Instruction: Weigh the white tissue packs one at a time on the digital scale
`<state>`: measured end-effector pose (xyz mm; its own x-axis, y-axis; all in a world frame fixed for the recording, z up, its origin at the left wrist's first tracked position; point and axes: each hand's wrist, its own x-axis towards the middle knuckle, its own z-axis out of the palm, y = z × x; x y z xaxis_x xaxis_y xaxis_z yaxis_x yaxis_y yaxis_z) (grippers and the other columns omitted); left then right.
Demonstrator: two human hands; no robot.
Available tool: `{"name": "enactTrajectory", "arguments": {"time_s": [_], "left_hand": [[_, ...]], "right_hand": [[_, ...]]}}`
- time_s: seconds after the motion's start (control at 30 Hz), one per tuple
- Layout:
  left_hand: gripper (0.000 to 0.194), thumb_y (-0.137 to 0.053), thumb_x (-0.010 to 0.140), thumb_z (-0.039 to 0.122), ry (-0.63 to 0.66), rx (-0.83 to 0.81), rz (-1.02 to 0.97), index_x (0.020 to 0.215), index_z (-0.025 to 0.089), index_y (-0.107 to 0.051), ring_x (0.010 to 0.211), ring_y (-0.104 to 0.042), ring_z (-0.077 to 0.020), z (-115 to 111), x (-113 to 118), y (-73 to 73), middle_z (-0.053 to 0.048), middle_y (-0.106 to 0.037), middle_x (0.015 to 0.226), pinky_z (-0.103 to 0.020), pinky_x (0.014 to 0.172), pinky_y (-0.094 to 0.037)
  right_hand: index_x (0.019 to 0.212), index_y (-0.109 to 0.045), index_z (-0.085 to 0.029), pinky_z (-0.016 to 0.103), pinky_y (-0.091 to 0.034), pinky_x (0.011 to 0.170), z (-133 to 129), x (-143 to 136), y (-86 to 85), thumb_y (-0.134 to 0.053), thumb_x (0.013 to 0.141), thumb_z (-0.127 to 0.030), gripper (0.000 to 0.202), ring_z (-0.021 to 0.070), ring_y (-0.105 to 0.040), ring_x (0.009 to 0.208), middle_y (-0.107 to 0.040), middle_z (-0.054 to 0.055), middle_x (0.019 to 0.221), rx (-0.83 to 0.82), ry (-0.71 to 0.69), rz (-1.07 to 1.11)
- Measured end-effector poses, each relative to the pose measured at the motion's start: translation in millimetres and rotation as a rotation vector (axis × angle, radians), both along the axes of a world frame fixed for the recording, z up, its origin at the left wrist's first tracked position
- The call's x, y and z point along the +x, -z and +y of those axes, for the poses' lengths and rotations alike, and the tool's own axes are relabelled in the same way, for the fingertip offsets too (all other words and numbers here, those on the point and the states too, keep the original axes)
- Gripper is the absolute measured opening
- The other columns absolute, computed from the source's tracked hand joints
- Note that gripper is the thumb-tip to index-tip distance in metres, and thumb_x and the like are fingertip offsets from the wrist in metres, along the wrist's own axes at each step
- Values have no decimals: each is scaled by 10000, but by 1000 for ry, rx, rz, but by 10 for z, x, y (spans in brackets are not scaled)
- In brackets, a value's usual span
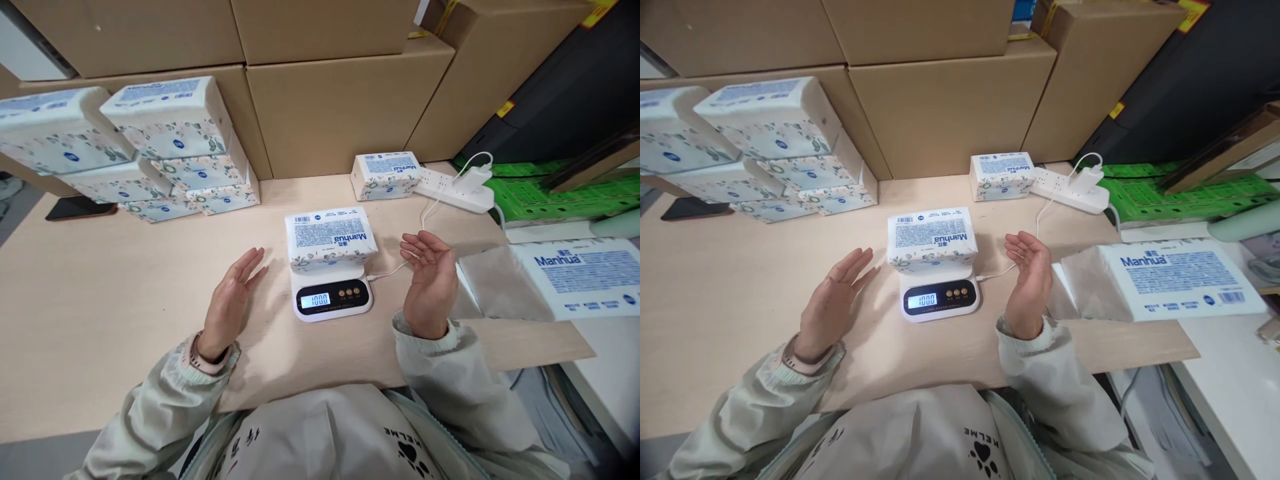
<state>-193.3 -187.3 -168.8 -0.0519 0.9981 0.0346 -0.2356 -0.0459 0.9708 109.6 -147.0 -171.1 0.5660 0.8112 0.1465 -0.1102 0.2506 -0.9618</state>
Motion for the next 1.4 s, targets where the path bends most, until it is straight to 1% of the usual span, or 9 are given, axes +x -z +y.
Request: {"name": "enactTrajectory", "arguments": {"time_s": [0.33, 0.57, 1.07, 1.17, 1.27, 1.33, 1.4], "left_hand": [[501, -603, 972, 561, -11, -1, -4, 1356, 257, -706, 1540, -412, -350, 3, -3, 3, -100, -571, 1550, -554, 1252, -389], [481, -569, 997, 539, 0, 7, -14, 1364, 259, -707, 1528, -431, -334, 2, -11, 27, -93, -578, 1544, -545, 1256, -386], [503, -603, 970, 562, -13, 1, -4, 1352, 252, -710, 1524, -434, -346, 17, -2, 5, -101, -582, 1540, -553, 1247, -394], [515, -583, 978, 573, 11, 10, 19, 1373, 262, -697, 1554, -390, -339, 20, 11, -10, -92, -554, 1571, -549, 1262, -366], [535, -539, 1003, 584, 66, 24, 53, 1425, 278, -659, 1598, -313, -318, 16, 36, -36, -70, -482, 1635, -533, 1300, -299], [538, -506, 1024, 578, 105, 38, 71, 1461, 289, -629, 1616, -272, -301, 11, 50, -50, -50, -436, 1667, -519, 1323, -249], [537, -477, 1044, 566, 141, 52, 98, 1498, 304, -595, 1632, -227, -284, 18, 62, -53, -25, -391, 1694, -507, 1342, -200]], "right_hand": [[1094, -697, -249, 467, -517, 1001, -10, -1, -1, -448, 981, -621, 462, 215, -710, 1010, -746, 68, 1096, 5, -9, -12], [1107, -697, -237, 456, -516, 997, -16, 4, -6, -456, 981, -622, 471, 214, -713, 1003, -744, 72, 1094, 10, -14, -1], [1094, -694, -238, 464, -524, 985, -13, 1, -17, -456, 975, -626, 471, 218, -712, 991, -747, 71, 1075, 2, -11, -6], [1086, -696, -237, 460, -519, 997, -6, 2, 4, -466, 965, -657, 494, 212, -713, 988, -755, 67, 1063, -4, -18, -2], [1114, -701, -229, 469, -509, 1024, -8, 15, 40, -473, 963, -667, 517, 217, -714, 1025, -762, 73, 1084, -31, -45, -43], [1155, -711, -225, 497, -479, 1083, -22, 31, 57, -450, 977, -671, 546, 233, -705, 1106, -767, 83, 1143, -73, -85, -120], [1185, -729, -229, 531, -415, 1164, -41, 48, 60, -392, 1002, -680, 592, 250, -664, 1224, -759, 88, 1234, -125, -126, -239]]}}
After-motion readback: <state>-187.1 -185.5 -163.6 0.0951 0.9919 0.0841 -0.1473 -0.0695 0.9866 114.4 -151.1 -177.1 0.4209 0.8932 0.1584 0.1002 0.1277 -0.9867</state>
